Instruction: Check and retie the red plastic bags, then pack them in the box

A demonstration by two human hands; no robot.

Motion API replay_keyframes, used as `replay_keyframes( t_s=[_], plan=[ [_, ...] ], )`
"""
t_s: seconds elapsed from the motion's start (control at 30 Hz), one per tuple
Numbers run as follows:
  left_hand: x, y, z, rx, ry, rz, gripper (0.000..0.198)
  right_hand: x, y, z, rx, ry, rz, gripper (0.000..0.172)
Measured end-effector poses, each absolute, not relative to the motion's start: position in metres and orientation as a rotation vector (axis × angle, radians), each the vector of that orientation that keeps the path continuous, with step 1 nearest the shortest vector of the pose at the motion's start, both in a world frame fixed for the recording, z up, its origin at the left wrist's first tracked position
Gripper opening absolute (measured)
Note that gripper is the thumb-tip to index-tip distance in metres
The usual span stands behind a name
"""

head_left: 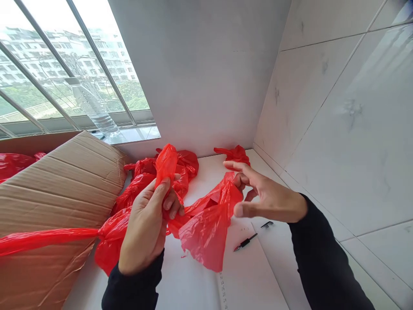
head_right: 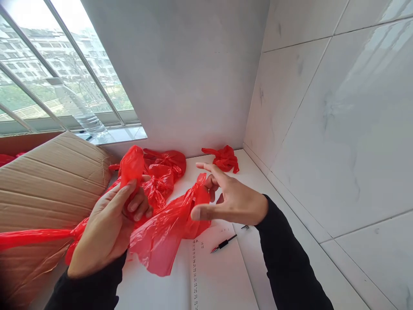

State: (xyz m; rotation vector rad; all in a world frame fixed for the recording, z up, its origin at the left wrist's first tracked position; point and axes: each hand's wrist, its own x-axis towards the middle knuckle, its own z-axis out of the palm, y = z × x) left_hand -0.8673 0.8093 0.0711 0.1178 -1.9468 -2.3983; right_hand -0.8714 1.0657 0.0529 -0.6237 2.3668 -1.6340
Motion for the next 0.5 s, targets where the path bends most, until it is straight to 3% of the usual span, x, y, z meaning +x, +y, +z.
replay_keyframes(
  t_s=[0.03, 0.07, 0.1, 0.2, 0.23, 0.33, 0.5],
  plan=[
    [-0.867, 0.809, 0.071, 0.116, -1.940, -2.398, 0.023, -0.871, 1.065, 0.053, -0.673, 2.405, -1.526, 0.103],
    [-0.868, 0.809, 0.071, 0.108, -1.936, -2.392, 0.020, -0.870, 1.063, 0.054, -0.716, 2.455, -1.438, 0.104],
    [-0.868, 0.808, 0.071, 0.099, -1.937, -2.384, 0.019, -0.871, 1.061, 0.054, -0.746, 2.501, -1.384, 0.092],
    [-0.868, 0.805, 0.071, 0.094, -1.948, -2.370, 0.017, -0.874, 1.054, 0.053, -0.712, 2.534, -1.527, 0.028],
    [-0.868, 0.804, 0.071, 0.105, -1.958, -2.357, 0.018, -0.875, 1.053, 0.052, -0.676, 2.505, -1.641, 0.023],
    [-0.868, 0.801, 0.071, 0.143, -2.006, -2.296, 0.023, -0.877, 1.050, 0.052, -0.637, 2.426, -1.953, 0.033],
    [-0.870, 0.806, 0.068, 0.107, -2.159, -2.259, 0.029, -0.873, 1.039, 0.054, -0.646, 2.250, -2.197, 0.029]
  ],
)
